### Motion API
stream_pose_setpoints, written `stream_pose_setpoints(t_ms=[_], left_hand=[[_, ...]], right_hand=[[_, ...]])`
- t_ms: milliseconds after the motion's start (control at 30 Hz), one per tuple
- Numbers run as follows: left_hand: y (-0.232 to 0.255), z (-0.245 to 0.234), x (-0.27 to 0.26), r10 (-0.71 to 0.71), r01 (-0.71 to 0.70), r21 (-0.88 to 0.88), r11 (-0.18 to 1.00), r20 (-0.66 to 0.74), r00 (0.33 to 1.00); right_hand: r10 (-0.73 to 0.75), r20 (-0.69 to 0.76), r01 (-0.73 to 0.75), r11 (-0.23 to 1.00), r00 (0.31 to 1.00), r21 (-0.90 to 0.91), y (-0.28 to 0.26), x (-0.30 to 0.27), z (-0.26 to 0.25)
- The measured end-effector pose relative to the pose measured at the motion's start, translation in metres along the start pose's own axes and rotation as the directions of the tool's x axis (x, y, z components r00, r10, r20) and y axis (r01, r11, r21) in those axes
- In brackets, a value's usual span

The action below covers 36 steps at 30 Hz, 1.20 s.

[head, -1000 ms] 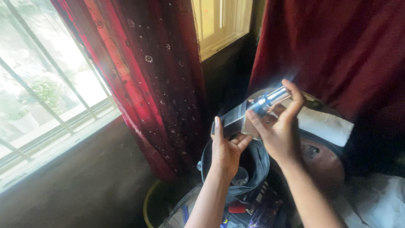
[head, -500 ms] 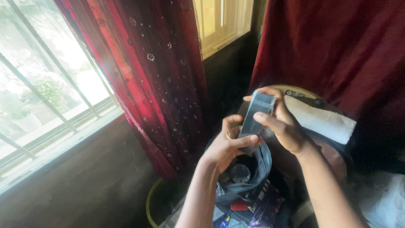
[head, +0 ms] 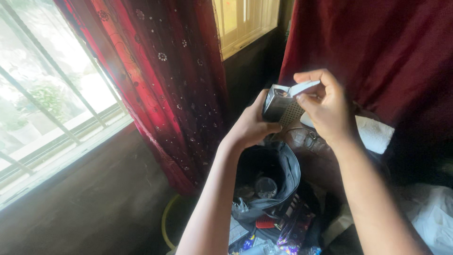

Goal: The person opens a black bag on a bed and packs items into it one at a time: a red hairbrush, a plastic soda bottle, a folded patterned scarf, a folded paper bag, a small jar, a red perfume bottle, a boxed perfume, and a spray bottle, placing each into the bag.

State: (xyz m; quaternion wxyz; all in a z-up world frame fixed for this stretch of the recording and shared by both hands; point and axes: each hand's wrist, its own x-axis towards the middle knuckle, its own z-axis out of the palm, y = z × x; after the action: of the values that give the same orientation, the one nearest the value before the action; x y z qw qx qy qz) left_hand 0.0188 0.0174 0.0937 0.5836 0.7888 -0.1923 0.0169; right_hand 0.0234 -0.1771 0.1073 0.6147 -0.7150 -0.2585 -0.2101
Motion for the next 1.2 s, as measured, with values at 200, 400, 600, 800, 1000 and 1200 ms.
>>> stream_pose_setpoints(t_ms=[200, 400, 600, 800, 1000, 1200], left_hand=[[-0.003, -0.002, -0.005, 0.119, -0.119, -0.087, 0.989, -0.007, 0.993], [-0.023, 0.0, -0.009, 0.069, -0.075, 0.143, 0.987, 0.045, 0.997], [-0.029, 0.001, -0.006, 0.101, -0.104, 0.063, 0.993, 0.056, 0.993], [-0.033, -0.005, -0.015, 0.053, -0.068, 0.085, 0.994, 0.163, 0.985], [-0.035, 0.004, -0.022, 0.026, -0.043, 0.084, 0.996, 0.192, 0.981], [-0.041, 0.008, -0.025, -0.013, -0.007, 0.121, 0.993, 0.168, 0.986]], right_hand=[[-0.087, 0.075, 0.074, 0.985, 0.993, 0.157, -0.007, -0.005, 0.005], [-0.129, 0.244, 0.223, 0.885, 0.961, -0.409, -0.018, -0.01, 0.014], [-0.198, 0.307, 0.336, 0.797, 0.931, -0.503, -0.022, -0.005, 0.017], [-0.027, 0.227, 0.119, 0.908, 0.974, -0.402, -0.026, -0.007, 0.011], [-0.293, 0.393, 0.457, 0.777, 0.871, -0.433, -0.025, -0.013, 0.012], [-0.372, 0.275, 0.461, 0.758, 0.887, -0.461, -0.027, -0.025, 0.009]])
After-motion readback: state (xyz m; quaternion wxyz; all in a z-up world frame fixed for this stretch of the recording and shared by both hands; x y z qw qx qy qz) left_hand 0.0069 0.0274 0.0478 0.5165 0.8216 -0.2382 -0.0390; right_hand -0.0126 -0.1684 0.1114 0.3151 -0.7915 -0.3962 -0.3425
